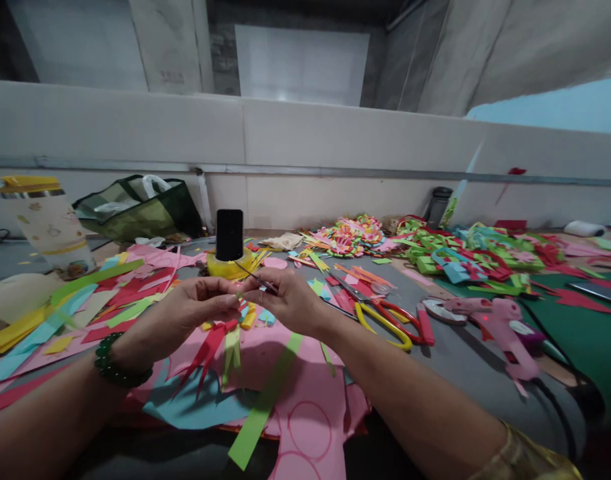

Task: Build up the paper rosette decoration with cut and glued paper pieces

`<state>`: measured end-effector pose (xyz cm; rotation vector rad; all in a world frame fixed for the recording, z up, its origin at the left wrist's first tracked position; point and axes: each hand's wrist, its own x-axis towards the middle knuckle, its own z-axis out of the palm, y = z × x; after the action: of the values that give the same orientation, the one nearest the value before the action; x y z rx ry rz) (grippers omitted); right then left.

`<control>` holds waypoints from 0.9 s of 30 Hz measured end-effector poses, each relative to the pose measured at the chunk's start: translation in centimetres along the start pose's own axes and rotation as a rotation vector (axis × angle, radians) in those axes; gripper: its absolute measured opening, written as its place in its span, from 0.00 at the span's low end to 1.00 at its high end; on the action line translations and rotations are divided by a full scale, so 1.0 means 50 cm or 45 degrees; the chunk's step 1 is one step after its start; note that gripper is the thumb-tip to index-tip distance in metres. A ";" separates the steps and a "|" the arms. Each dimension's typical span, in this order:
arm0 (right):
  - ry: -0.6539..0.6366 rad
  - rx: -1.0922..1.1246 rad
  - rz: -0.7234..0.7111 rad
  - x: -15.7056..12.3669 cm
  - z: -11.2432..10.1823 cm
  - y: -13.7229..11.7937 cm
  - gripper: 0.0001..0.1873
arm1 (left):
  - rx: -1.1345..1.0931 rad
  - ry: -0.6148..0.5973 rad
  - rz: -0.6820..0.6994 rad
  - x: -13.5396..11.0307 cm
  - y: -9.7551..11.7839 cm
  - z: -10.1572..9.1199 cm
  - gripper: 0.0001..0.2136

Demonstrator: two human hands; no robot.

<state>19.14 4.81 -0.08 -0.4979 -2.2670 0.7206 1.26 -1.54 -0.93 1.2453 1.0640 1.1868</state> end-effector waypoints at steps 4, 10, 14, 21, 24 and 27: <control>0.030 0.005 0.060 0.001 0.003 -0.001 0.08 | 0.002 0.026 0.004 -0.002 0.003 0.004 0.09; 0.040 -0.013 0.075 -0.001 0.006 0.000 0.09 | 0.040 0.035 0.024 0.001 -0.003 0.005 0.08; 0.046 -0.084 0.015 -0.003 0.005 0.002 0.07 | 0.049 0.019 0.048 0.004 -0.009 0.004 0.08; 0.161 -0.183 -0.191 -0.004 0.007 0.001 0.07 | -0.065 -0.049 -0.051 0.011 -0.017 -0.008 0.11; 0.173 -0.276 -0.331 -0.006 0.009 0.006 0.07 | -0.123 -0.080 -0.059 0.015 -0.022 -0.013 0.11; 0.145 -0.337 -0.414 -0.008 0.009 0.014 0.05 | -0.162 -0.079 -0.046 0.015 -0.022 -0.013 0.11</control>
<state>19.17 5.00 -0.99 -0.2718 -2.2715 0.2252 0.76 -0.70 -2.02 1.1524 0.9472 1.1626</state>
